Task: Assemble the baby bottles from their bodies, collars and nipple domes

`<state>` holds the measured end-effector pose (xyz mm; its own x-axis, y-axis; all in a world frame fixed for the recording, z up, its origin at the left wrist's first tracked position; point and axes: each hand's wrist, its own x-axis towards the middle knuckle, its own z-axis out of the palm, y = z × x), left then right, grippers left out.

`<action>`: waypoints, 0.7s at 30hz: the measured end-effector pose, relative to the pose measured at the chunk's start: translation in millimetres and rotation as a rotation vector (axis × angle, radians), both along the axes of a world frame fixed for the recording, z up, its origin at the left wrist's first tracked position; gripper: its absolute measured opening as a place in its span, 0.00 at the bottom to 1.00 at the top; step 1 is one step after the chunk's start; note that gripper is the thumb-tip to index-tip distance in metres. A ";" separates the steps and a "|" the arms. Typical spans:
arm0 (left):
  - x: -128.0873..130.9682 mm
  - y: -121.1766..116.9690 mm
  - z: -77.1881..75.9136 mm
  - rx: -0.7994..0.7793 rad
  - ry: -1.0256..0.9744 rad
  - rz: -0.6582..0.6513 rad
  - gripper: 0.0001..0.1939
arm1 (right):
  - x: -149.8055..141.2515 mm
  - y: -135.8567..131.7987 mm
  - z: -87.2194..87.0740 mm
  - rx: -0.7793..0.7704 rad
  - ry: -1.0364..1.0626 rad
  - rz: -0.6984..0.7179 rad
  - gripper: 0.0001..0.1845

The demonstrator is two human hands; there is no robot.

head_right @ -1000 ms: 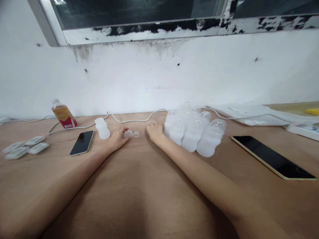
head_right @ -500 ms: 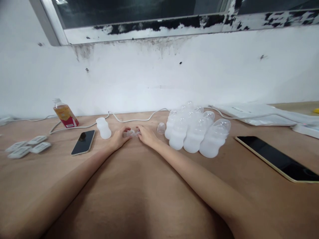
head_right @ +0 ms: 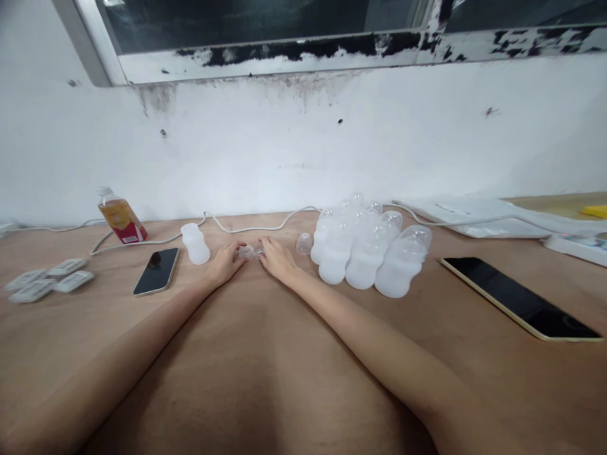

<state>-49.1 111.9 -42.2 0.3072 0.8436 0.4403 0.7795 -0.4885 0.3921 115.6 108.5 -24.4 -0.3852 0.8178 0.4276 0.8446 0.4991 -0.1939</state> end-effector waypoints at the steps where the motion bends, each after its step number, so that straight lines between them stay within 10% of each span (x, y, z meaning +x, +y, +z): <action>1: -0.1 -0.6 0.0 0.013 0.003 -0.003 0.15 | 2.2 -5.2 11.9 0.022 -0.014 -0.023 0.19; 9: 4.7 -13.0 7.0 0.134 -0.026 -0.031 0.15 | 88.9 -56.8 124.6 0.178 -0.234 -0.429 0.15; 16: 20.8 -44.9 53.7 0.384 -0.132 -0.217 0.11 | 113.0 -50.3 125.1 -0.150 -0.226 -0.363 0.15; 21: 41.8 -82.1 80.4 0.137 -0.127 -0.337 0.26 | 78.5 -73.4 140.2 -0.199 -0.180 -0.099 0.17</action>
<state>-7.3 29.8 38.2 0.4930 0.6353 0.5944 0.5156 -0.7636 0.3885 194.1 35.1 115.8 -0.3544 0.9162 0.1869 0.9171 0.3796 -0.1218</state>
